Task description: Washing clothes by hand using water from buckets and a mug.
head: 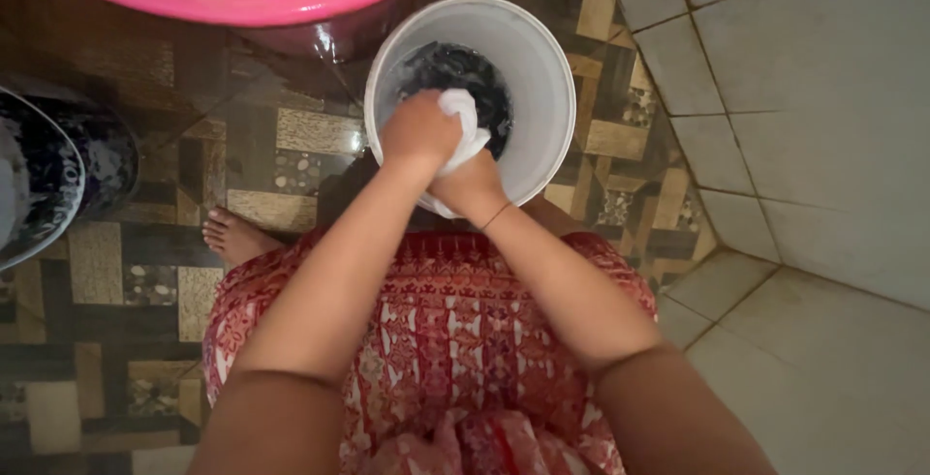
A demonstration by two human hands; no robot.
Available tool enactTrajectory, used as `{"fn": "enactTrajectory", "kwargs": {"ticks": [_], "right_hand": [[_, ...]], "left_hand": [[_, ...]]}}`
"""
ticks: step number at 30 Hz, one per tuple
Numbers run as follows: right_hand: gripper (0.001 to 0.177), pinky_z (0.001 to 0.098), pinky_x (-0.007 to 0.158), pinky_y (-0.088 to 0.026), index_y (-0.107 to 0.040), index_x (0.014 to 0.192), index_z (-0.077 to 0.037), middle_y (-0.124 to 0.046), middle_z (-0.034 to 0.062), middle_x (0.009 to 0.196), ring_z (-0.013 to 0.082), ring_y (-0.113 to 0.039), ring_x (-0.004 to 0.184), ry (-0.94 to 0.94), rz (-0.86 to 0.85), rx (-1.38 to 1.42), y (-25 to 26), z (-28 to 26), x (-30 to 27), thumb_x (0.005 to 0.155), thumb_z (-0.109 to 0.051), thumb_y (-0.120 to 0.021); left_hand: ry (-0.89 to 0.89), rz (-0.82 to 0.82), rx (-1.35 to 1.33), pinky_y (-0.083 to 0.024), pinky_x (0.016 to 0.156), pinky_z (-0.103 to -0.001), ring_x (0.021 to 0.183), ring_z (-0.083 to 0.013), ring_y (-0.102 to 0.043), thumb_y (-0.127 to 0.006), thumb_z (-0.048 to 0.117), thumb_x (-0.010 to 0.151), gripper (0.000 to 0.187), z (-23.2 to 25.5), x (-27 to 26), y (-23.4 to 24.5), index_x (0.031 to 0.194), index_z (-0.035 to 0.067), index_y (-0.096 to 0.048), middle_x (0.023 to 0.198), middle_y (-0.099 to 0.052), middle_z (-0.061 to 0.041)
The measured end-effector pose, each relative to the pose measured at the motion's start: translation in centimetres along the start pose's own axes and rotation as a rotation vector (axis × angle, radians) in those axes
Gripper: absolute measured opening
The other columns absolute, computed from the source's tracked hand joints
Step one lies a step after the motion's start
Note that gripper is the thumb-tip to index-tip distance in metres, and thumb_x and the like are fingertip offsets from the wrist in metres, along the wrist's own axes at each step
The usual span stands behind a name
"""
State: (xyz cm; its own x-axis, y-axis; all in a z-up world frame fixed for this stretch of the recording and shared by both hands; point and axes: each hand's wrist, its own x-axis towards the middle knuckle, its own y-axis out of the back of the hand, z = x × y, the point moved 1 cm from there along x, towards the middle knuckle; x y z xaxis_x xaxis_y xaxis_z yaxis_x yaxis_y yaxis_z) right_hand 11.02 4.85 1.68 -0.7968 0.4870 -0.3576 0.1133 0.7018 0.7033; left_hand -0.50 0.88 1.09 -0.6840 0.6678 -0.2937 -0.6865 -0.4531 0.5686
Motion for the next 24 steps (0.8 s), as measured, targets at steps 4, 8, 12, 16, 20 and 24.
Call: {"fn": "enactTrajectory", "kwargs": {"ticks": [4, 8, 12, 16, 20, 24], "right_hand": [[0.054, 0.042, 0.09, -0.054, -0.068, 0.122, -0.012, -0.073, 0.0147, 0.116, 0.0345, -0.07, 0.108, 0.042, 0.096, 0.03, 0.5, -0.3, 0.2, 0.078, -0.039, -0.082], [0.068, 0.0393, 0.099, -0.049, -0.055, 0.129, -0.007, -0.062, 0.013, 0.125, 0.0294, -0.061, 0.117, 0.359, 0.132, 0.176, 2.7, -2.4, 0.8, 0.076, -0.033, -0.088], [0.071, 0.0362, 0.105, -0.044, -0.044, 0.133, -0.007, -0.051, 0.007, 0.13, 0.0217, -0.052, 0.123, 0.415, -0.066, 0.501, 7.6, -5.5, -0.2, 0.077, -0.02, -0.086], [0.044, 0.0344, 0.11, -0.043, -0.052, 0.131, -0.006, -0.053, 0.0029, 0.132, 0.0179, -0.052, 0.126, 0.386, -0.22, 0.751, 7.9, -4.3, -0.5, 0.09, -0.001, -0.063], [0.041, 0.033, 0.116, -0.041, -0.055, 0.136, -0.004, -0.057, 0.004, 0.137, 0.0184, -0.052, 0.132, 0.441, -0.12, 0.624, 7.3, -8.5, -1.5, 0.097, 0.002, -0.044], [0.038, 0.0332, 0.121, -0.037, -0.053, 0.143, -0.005, -0.057, 0.0063, 0.144, 0.0189, -0.051, 0.139, 0.545, -0.167, 0.576, 5.6, -14.3, -2.4, 0.108, -0.005, -0.037]], "left_hand": [[0.049, -0.036, 0.083, -0.051, 0.093, -0.051, 0.107, -0.0424, -0.065, -0.062, 0.027, 0.087, 0.03, 0.6, -0.7, 1.7, 0.109, 0.008, -0.072, 0.112, -0.071, -0.021], [-0.213, -0.073, -0.249, -0.052, 0.099, -0.042, 0.117, -0.0374, -0.064, -0.064, 0.012, 0.084, 0.037, -0.5, -0.6, 7.4, 0.12, 0.008, -0.068, 0.12, -0.07, -0.02], [-0.353, -0.111, -0.248, -0.047, 0.108, -0.038, 0.128, -0.0311, -0.058, -0.067, 0.0, 0.072, 0.054, -3.6, -1.6, 16.4, 0.123, 0.014, -0.07, 0.137, -0.061, -0.015], [0.079, -0.161, -0.171, -0.054, 0.091, -0.04, 0.111, -0.031, -0.067, -0.07, 0.005, 0.083, 0.047, -9.4, -3.9, 21.8, 0.129, 0.013, -0.065, 0.128, -0.069, -0.014], [0.259, -0.247, 0.035, -0.059, 0.083, -0.04, 0.095, -0.0277, -0.076, -0.073, 0.022, 0.087, 0.057, -16.5, -4.7, 22.7, 0.14, 0.007, -0.058, 0.115, -0.078, -0.019], [0.046, -0.395, 0.155, -0.047, 0.097, -0.043, 0.118, -0.0269, -0.061, -0.077, 0.027, 0.078, 0.07, -12.9, -6.9, 23.3, 0.144, 0.013, -0.057, 0.138, -0.063, -0.012]]}}
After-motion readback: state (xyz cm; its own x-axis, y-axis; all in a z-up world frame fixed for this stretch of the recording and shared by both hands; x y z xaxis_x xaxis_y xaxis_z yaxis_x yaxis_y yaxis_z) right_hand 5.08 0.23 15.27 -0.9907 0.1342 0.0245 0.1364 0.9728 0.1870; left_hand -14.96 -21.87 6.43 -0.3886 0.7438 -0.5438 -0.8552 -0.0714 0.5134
